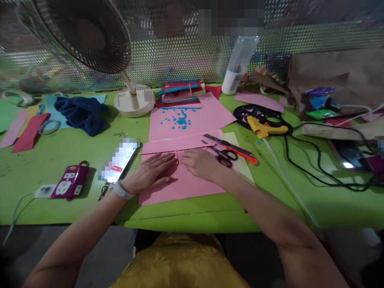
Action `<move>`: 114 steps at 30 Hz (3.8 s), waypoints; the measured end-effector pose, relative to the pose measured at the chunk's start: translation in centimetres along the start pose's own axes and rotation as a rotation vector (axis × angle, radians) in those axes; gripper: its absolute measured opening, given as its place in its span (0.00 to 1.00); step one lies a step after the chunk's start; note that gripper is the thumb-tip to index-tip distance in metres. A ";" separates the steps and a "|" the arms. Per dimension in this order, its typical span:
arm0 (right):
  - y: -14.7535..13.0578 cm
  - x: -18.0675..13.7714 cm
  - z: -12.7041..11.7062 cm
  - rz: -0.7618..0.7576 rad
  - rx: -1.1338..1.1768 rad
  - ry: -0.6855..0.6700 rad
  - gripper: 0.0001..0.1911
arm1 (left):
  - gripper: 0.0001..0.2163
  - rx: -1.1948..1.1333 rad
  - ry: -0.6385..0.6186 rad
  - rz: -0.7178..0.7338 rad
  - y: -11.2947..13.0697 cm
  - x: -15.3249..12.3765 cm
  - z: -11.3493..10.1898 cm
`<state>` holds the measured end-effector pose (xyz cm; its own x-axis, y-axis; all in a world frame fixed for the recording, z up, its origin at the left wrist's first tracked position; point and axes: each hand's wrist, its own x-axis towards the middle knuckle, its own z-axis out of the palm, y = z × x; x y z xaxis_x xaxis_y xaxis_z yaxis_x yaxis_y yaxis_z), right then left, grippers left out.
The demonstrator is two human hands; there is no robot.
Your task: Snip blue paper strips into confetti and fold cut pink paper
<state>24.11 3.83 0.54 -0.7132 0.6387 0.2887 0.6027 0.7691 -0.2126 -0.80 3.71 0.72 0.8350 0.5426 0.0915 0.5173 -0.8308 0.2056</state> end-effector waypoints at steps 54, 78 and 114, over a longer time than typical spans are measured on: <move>-2.6 1.6 0.9 0.220 -0.190 -0.048 0.15 | 0.21 0.043 0.158 -0.070 2.1 0.0 0.5; 0.0 4.1 -0.1 0.809 0.849 -0.551 0.17 | 0.25 0.048 0.152 -0.104 2.8 0.1 -0.1; 1.1 3.8 0.2 0.823 1.023 -0.592 0.13 | 0.15 -0.874 -0.355 -0.848 -0.1 4.5 -1.5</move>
<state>22.01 7.11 1.24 -0.4895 0.6211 -0.6120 0.5734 -0.2995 -0.7625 2.64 6.46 2.56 0.3777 0.6866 -0.6212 0.7296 0.1924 0.6563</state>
